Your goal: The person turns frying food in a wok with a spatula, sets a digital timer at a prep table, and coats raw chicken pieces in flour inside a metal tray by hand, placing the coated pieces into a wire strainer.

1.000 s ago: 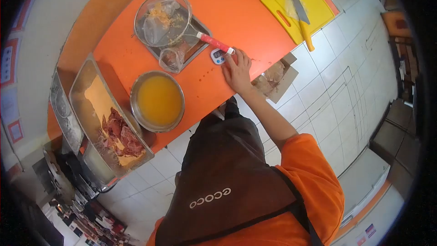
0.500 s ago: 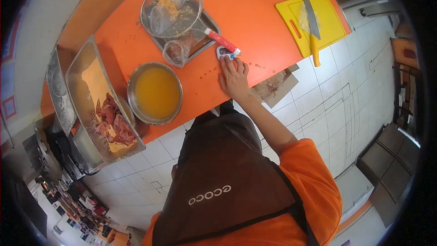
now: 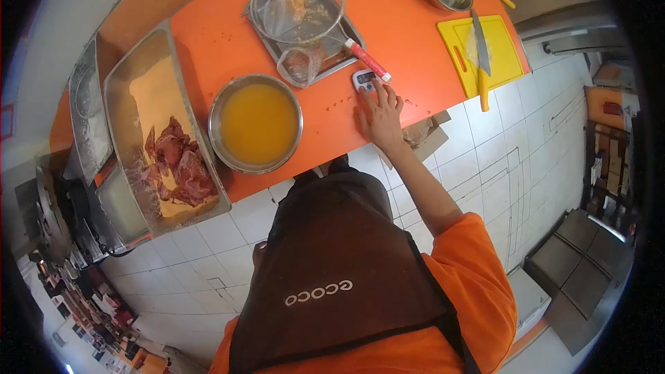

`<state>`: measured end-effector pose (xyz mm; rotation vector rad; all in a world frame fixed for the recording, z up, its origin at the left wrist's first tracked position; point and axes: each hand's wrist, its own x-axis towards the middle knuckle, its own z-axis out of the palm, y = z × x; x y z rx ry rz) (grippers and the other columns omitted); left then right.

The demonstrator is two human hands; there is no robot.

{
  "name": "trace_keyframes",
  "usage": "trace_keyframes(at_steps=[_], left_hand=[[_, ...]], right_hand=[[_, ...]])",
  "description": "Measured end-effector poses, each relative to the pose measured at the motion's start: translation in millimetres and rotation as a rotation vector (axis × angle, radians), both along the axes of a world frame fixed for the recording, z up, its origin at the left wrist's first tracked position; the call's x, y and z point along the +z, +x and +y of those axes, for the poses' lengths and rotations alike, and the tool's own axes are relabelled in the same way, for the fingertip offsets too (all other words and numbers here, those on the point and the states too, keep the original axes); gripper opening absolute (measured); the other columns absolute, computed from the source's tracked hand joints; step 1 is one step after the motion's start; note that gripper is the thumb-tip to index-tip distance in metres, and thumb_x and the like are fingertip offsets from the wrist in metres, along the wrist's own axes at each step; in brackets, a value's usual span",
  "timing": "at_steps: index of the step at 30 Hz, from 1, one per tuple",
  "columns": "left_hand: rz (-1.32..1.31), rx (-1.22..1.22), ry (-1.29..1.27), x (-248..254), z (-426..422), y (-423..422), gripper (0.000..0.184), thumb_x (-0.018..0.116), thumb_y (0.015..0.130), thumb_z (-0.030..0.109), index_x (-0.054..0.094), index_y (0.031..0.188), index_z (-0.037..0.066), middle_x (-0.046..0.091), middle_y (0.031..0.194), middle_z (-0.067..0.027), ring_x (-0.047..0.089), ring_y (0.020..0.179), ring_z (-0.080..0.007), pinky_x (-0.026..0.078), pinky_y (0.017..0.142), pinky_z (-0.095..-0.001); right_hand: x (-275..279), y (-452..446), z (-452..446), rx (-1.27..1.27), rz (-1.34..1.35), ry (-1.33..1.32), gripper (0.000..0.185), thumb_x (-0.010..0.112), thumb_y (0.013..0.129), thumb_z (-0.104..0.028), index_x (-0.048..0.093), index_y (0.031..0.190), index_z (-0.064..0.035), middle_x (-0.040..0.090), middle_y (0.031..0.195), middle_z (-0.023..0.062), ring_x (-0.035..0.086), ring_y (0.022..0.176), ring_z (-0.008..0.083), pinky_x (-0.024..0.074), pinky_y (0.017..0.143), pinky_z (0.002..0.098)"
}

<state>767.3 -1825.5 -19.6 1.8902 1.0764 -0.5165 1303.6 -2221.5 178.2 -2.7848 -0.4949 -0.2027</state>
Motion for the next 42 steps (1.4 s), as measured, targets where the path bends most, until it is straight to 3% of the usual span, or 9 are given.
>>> trace_keyframes(at_steps=[14,20,23,29,32,35,36,38,42], left_hand=[[-0.224,0.069,-0.077,-31,13,-8,0.035,0.07,0.088,0.019,0.059,0.119,0.004,0.072,0.092,-0.0113,0.069,0.082,-0.0182,0.055,0.071,-0.0297],[-0.238,0.302,-0.29,-42,17,-12,0.032,0.068,0.09,0.016,0.057,0.119,0.005,0.073,0.09,-0.0105,0.069,0.081,-0.0154,0.055,0.07,-0.0281],[0.013,0.088,-0.162,6,17,28,0.032,0.067,0.091,0.017,0.057,0.119,0.005,0.072,0.087,-0.0107,0.069,0.08,-0.0171,0.055,0.07,-0.0298],[-0.036,0.051,0.064,15,3,23,0.033,0.069,0.089,0.021,0.059,0.118,0.007,0.07,0.082,-0.0101,0.068,0.075,-0.0198,0.054,0.07,-0.0328],[-0.283,-0.653,0.506,3,15,1,0.033,0.066,0.089,0.021,0.059,0.119,0.008,0.07,0.082,-0.0091,0.068,0.073,-0.0204,0.054,0.071,-0.0328],[-0.001,0.33,0.005,91,-19,45,0.034,0.062,0.089,0.017,0.058,0.121,0.008,0.068,0.093,-0.0123,0.066,0.084,-0.0177,0.053,0.07,-0.0344],[-0.039,0.325,0.118,101,-16,49,0.033,0.061,0.09,0.016,0.058,0.122,0.008,0.068,0.094,-0.012,0.065,0.084,-0.0168,0.052,0.068,-0.0335],[-0.097,0.292,0.339,115,-7,49,0.032,0.06,0.09,0.014,0.059,0.122,0.009,0.066,0.094,-0.0116,0.063,0.084,-0.015,0.051,0.065,-0.0317],[-0.299,0.492,0.599,201,37,90,0.025,0.056,0.096,0.01,0.06,0.12,0.008,0.062,0.093,-0.0041,0.056,0.078,-0.0124,0.045,0.063,-0.027]], right_hand=[[-4,-3,9,-0.057,-0.05,-0.019,0.055,0.068,0.082,-0.026,0.054,0.133,-0.0133,0.041,0.144,0.0175,0.037,0.128,0.0366,0.0282,0.101,0.0547],[-12,-2,11,-0.116,0.041,0.212,0.064,0.068,0.08,-0.021,0.045,0.138,-0.0075,0.048,0.139,0.0152,0.038,0.129,0.0373,0.0276,0.103,0.0538],[-8,-1,8,-0.195,0.089,0.376,0.055,0.065,0.081,-0.015,0.049,0.133,-0.0063,0.051,0.135,0.0156,0.037,0.129,0.0374,0.0287,0.104,0.0527],[4,-12,1,-0.141,-0.07,0.552,0.037,0.06,0.086,-0.005,0.056,0.123,-0.0039,0.055,0.128,0.0151,0.048,0.121,0.0329,0.0403,0.1,0.0416],[23,-24,9,-0.225,0.062,0.679,0.029,0.06,0.092,-0.006,0.057,0.12,-0.0021,0.058,0.113,0.0117,0.058,0.1,0.0195,0.0487,0.084,0.0322],[15,-19,-4,-0.268,0.299,0.796,0.025,0.061,0.094,-0.01,0.058,0.118,-0.0019,0.063,0.097,0.0071,0.059,0.077,0.0102,0.0475,0.064,0.0234],[24,-16,5,-0.293,0.33,0.878,0.025,0.061,0.096,-0.015,0.059,0.117,-0.0017,0.065,0.085,0.0057,0.057,0.068,0.0076,0.0437,0.057,0.0187],[73,-3,21,-0.46,0.595,0.779,0.022,0.062,0.097,-0.017,0.062,0.111,-0.0009,0.068,0.086,0.0065,0.059,0.072,0.0095,0.0459,0.063,0.0215],[94,24,57,-0.142,0.369,0.442,0.022,0.06,0.098,-0.018,0.065,0.108,0.0019,0.07,0.092,0.0084,0.062,0.08,0.0133,0.0482,0.074,0.0264]])
